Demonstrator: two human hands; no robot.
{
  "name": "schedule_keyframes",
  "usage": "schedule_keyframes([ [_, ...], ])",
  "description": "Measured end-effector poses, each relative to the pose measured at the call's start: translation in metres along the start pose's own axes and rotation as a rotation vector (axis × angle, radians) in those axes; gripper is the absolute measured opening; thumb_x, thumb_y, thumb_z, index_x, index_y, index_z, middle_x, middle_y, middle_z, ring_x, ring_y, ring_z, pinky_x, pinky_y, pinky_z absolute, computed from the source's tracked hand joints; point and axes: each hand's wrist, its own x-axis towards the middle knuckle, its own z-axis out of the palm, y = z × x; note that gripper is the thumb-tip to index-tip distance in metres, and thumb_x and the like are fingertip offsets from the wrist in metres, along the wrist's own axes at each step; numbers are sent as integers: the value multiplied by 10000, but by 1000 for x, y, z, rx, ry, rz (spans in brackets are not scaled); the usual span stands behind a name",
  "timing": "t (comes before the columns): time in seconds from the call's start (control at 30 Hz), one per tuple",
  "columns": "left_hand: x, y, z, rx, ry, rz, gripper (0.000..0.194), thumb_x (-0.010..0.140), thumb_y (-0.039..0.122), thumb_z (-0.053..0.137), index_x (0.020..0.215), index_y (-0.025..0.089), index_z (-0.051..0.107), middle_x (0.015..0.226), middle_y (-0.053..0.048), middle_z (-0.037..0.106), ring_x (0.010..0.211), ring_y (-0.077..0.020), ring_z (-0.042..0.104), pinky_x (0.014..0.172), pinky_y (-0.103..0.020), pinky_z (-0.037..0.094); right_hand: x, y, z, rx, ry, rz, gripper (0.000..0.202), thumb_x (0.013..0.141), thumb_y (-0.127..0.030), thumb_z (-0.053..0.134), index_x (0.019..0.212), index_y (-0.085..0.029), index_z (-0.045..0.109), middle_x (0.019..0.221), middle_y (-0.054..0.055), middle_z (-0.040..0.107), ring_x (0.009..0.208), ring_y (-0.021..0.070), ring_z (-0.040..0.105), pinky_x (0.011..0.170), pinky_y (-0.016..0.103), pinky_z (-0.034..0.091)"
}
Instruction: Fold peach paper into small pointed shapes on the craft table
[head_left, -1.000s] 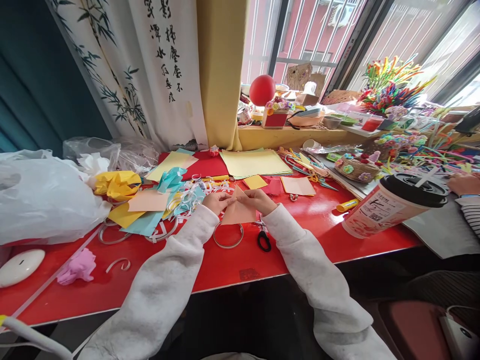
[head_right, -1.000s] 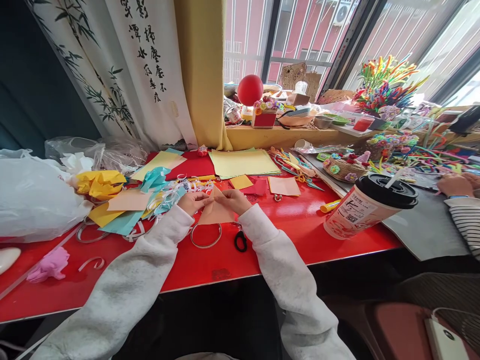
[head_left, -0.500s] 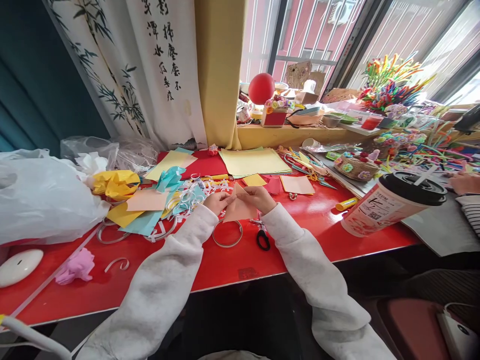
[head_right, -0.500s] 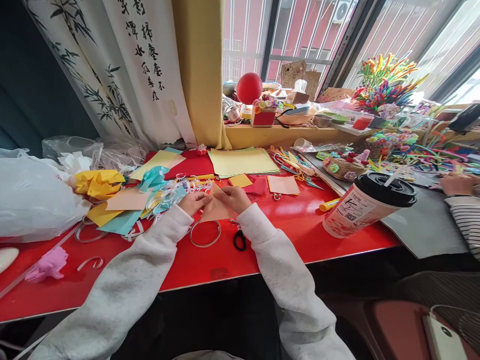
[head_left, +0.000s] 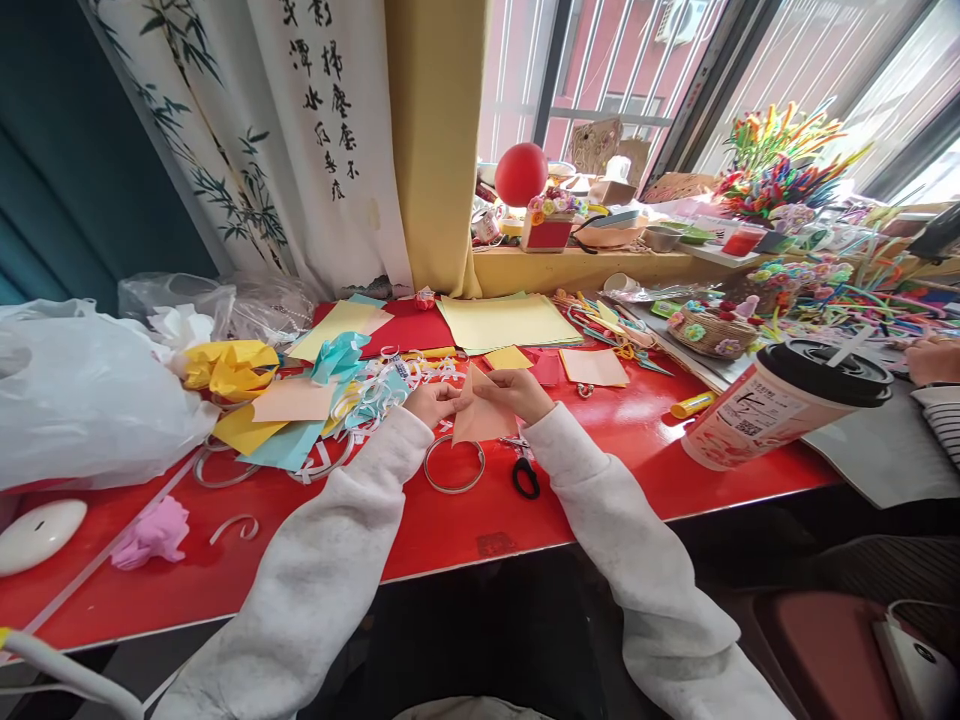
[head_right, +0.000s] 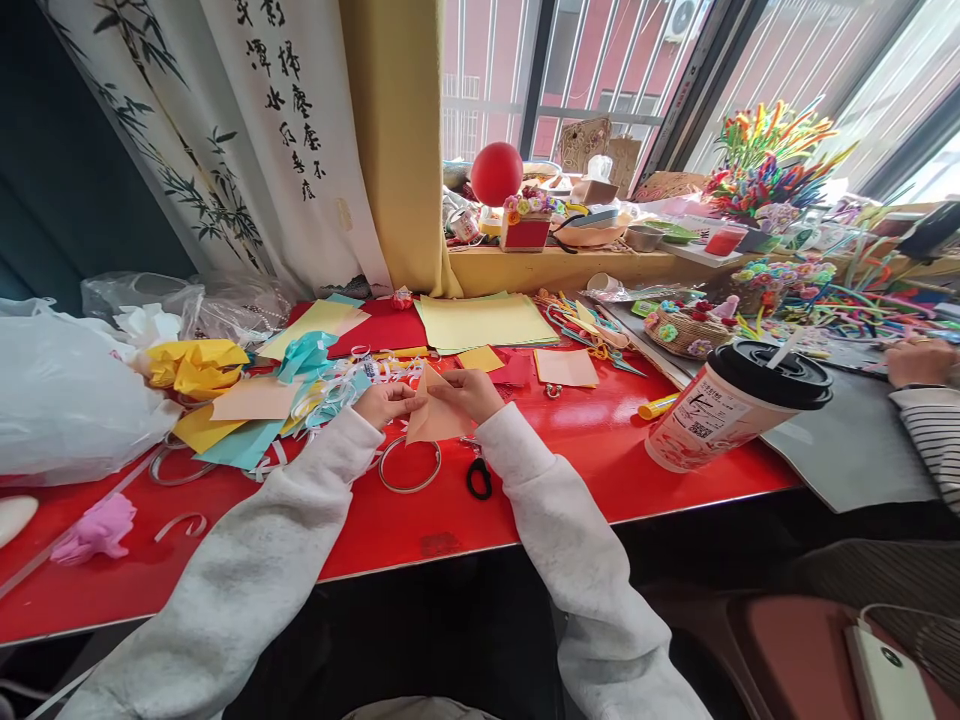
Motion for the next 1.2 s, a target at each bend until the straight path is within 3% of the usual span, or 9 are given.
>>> schedule_keyframes([
  [0.13,0,2,-1,9,-8,-12,384,410,395,740,598,134,530,521,25,566,489,-92,511,516,-241,437,-1,-3,0,75,-14,29,396,657,-462,535,517,-154,329,526,-49,229,481,39,213,430,211,143],
  [0.23,0,1,-1,-1,-27,-15,402,401,398,742,609,129,527,537,26,566,510,-98,521,533,-249,437,-1,-7,2,151,-17,28,364,658,-484,528,577,-144,427,548,-41,290,499,47,259,447,207,182],
  [0.43,5,-11,0,74,-49,55,410,460,461,698,618,134,507,569,9,573,528,-113,534,560,-278,438,-1,-5,8,140,93,21,409,621,-524,546,684,-119,551,573,-11,418,549,77,360,485,215,261],
  [0.63,8,-18,1,49,-79,52,416,468,467,695,629,135,503,580,2,576,529,-116,541,554,-279,441,-1,-1,8,132,141,30,363,650,-480,540,643,-118,554,565,-15,436,541,73,378,499,214,288],
  [0.8,7,-19,4,65,-66,46,413,460,456,704,595,135,482,538,9,562,500,-109,530,529,-265,426,2,1,8,297,134,-7,323,608,-434,601,706,-127,566,677,14,543,639,103,478,602,240,367],
  [1.03,6,-16,3,37,-106,43,412,476,444,701,665,121,529,614,-12,596,554,-121,557,562,-271,449,3,5,7,262,179,57,354,598,-479,594,645,-132,543,555,-12,490,521,77,427,488,217,317],
  [1.2,7,-18,1,146,-64,64,385,501,465,677,619,139,510,528,15,560,466,-104,517,454,-230,403,4,5,5,298,197,84,346,594,-477,595,630,-137,546,522,-25,460,474,60,380,443,206,256],
])
